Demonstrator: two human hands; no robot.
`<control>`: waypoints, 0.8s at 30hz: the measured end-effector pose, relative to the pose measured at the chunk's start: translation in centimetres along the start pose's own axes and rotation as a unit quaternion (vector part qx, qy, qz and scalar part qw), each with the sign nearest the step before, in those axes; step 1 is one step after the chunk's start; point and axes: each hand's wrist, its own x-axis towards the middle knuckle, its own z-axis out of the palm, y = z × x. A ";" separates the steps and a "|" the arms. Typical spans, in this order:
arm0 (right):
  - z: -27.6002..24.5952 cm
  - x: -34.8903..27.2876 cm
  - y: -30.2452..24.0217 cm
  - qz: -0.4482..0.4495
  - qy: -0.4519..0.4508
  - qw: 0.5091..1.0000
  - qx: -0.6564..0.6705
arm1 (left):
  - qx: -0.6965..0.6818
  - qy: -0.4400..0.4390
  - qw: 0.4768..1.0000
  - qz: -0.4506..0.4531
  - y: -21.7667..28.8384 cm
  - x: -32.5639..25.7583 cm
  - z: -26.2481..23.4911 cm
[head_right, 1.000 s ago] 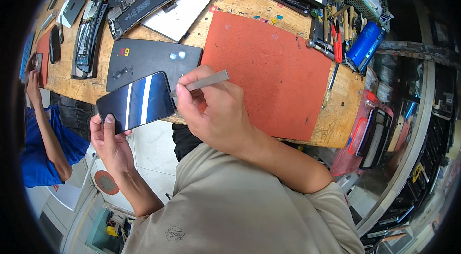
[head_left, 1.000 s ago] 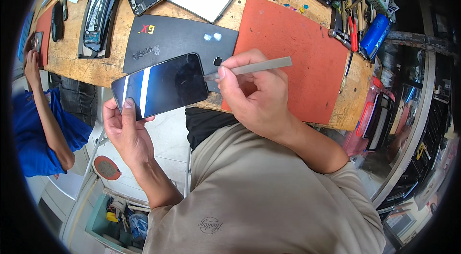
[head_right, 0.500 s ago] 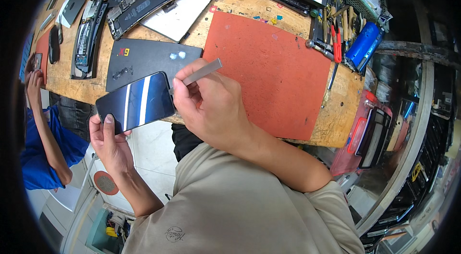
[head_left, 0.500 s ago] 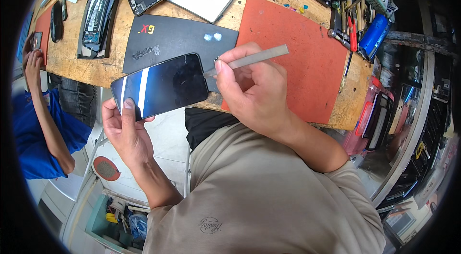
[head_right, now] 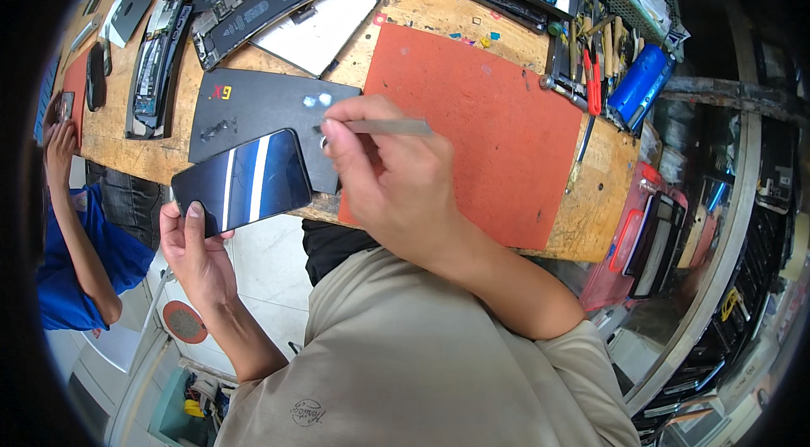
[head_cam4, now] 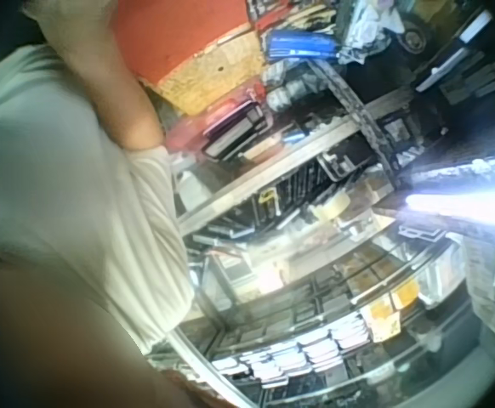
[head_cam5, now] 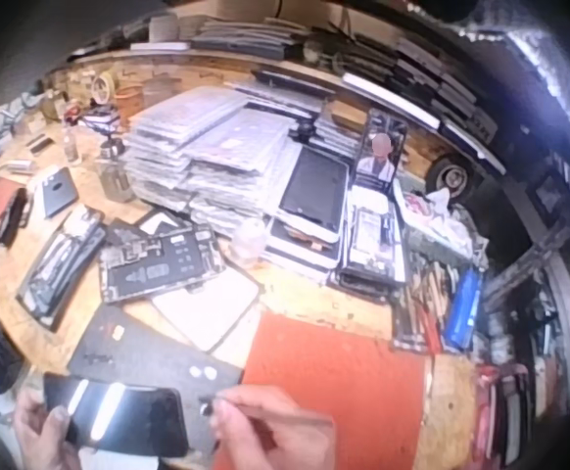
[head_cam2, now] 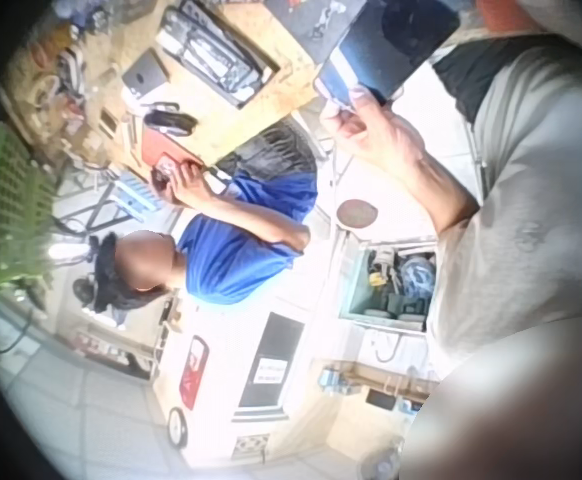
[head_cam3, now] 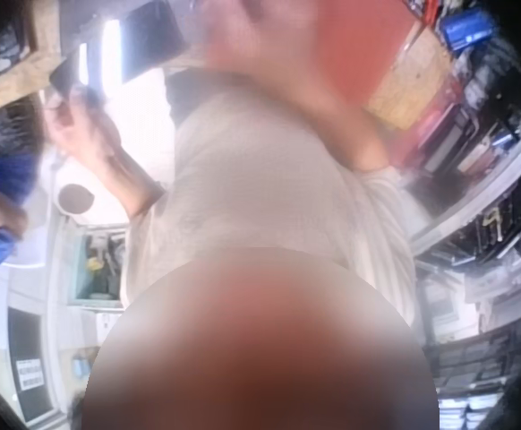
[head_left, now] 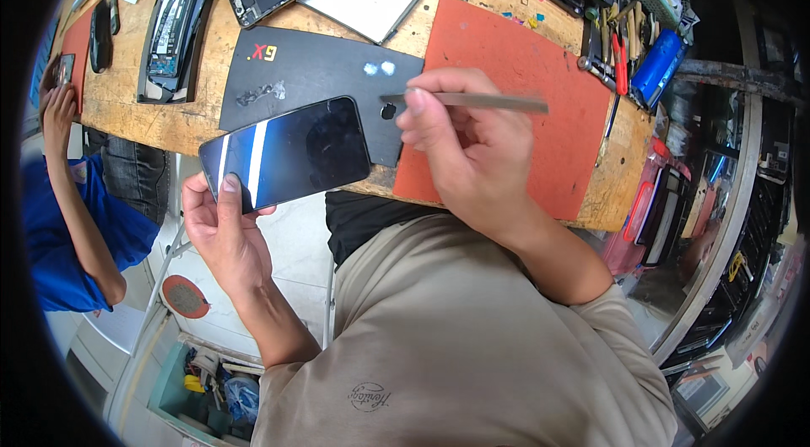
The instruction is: The person uses a metal prying tool to separate the screen from the phone's frame, then applies adhesive tape along the edges. They continue to pry and adjust the screen, working on the device's assembly on a cluttered workbench.
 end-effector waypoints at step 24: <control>0.4 -0.9 1.2 0.038 -0.055 0.996 0.062 | -0.016 -0.001 1.000 -0.005 -0.5 0.3 0.0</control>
